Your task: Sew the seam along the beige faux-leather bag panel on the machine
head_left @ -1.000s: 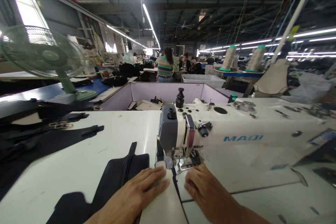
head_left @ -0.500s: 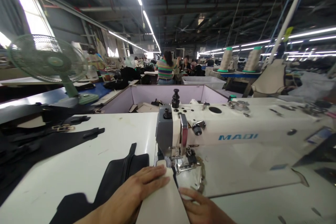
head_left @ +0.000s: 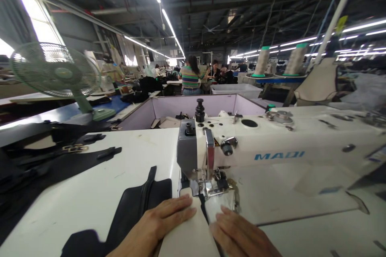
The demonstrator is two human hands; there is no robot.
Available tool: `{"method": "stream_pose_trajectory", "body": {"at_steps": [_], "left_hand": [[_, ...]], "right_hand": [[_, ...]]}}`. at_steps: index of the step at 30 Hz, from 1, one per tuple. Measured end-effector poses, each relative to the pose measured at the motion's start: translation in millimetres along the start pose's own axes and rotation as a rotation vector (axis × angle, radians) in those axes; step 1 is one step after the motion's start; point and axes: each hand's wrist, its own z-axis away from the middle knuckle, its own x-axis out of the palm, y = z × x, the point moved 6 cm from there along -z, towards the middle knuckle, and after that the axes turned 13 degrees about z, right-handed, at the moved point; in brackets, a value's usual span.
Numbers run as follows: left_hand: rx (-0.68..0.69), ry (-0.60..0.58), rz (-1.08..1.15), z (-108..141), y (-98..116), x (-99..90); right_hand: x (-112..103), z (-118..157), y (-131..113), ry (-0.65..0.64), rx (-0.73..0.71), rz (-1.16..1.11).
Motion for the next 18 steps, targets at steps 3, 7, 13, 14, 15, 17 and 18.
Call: {"method": "stream_pose_trajectory", "body": {"at_steps": [3, 7, 13, 14, 15, 17, 18], "left_hand": [[0.01, -0.026, 0.054, 2.5, 2.1, -1.3], [0.018, -0.044, 0.102, 1.0, 3.7, -6.1], [0.036, -0.037, 0.042, 0.9, 4.9, -1.0], [0.043, -0.026, -0.002, 1.4, 5.0, 0.9], [0.058, -0.014, -0.056, 1.8, 5.3, 2.9], [0.111, -0.008, -0.201, 2.0, 6.4, 7.1], [0.158, -0.022, -0.284, 1.7, 7.6, 9.6]], "right_hand": [[1.6, -2.8, -0.7, -0.036, -0.043, -0.047], [2.9, 0.7, -2.8, -0.091, -0.082, -0.029], [4.8, 0.3, -13.2, -0.109, -0.166, -0.17], [9.4, 1.1, -16.1, -0.138, -0.186, -0.236], [15.5, 3.0, -19.3, -0.173, -0.209, -0.29], [29.9, 9.2, -24.2, -0.232, -0.23, -0.323], [35.3, 12.6, -25.5, -0.225, -0.233, -0.307]]}}
